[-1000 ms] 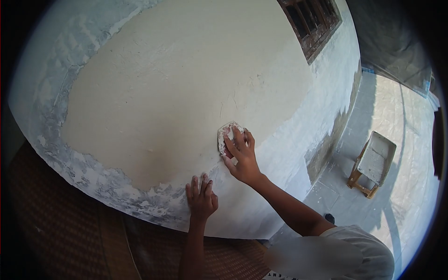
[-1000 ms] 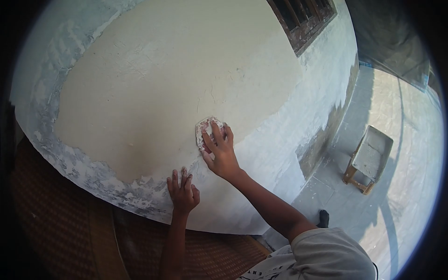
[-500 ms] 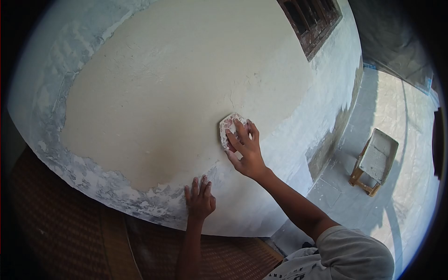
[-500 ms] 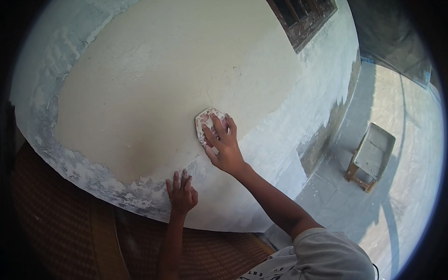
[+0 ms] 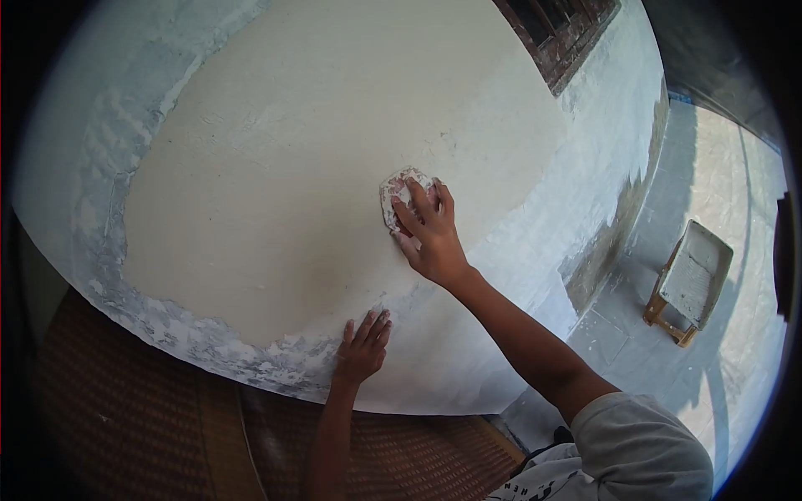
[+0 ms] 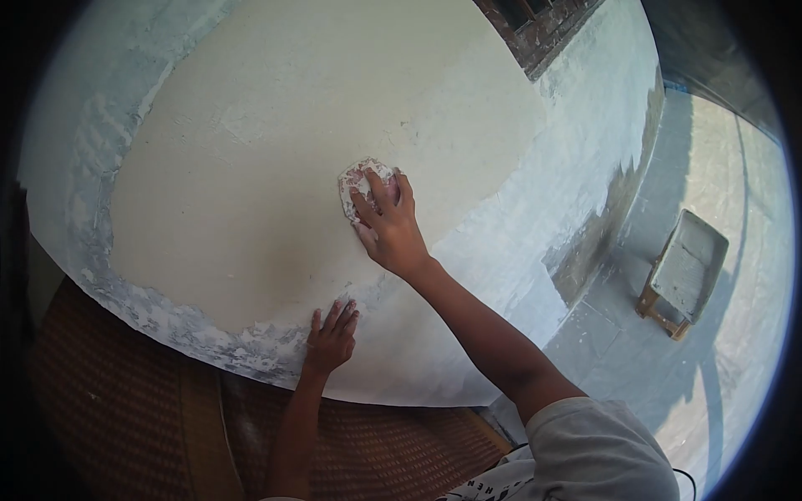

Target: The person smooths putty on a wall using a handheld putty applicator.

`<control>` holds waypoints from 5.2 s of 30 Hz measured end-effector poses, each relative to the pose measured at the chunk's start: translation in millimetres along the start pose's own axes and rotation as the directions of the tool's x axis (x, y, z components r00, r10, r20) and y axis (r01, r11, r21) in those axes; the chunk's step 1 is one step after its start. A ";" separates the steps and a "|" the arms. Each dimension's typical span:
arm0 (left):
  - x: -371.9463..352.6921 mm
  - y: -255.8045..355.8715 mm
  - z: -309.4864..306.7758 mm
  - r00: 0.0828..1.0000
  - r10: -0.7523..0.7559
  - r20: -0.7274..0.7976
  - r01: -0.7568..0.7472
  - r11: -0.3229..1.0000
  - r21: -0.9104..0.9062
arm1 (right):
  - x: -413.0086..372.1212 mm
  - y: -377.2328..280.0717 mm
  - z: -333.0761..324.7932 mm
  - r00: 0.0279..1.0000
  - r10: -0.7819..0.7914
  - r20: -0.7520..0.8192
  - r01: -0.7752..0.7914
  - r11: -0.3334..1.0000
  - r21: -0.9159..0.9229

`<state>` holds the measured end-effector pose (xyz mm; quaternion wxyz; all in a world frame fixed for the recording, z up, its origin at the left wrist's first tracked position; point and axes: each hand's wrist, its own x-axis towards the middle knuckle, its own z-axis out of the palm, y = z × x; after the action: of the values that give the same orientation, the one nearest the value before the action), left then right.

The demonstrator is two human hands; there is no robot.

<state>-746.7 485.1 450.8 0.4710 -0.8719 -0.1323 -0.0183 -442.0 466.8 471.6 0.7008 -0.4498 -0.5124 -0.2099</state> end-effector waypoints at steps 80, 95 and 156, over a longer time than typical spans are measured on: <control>5.1 9.0 2.4 0.999 -0.041 0.003 0.039 0.970 0.240 | -61.3 30.4 -23.5 0.981 0.005 0.196 -0.007 1.000 0.009; 4.4 10.4 5.9 0.999 -0.049 0.020 0.044 0.979 0.198 | -51.4 44.0 -41.0 0.984 -0.023 0.176 0.020 1.000 0.019; 0.9 11.8 5.5 0.999 -0.040 0.029 0.030 0.962 0.271 | -0.4 58.5 -29.7 0.991 0.116 -0.073 -0.119 0.992 -0.043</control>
<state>-743.4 483.7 438.2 0.5831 -0.7970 -0.1571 0.0067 -382.3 471.3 444.8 0.7185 -0.4881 -0.4550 -0.1960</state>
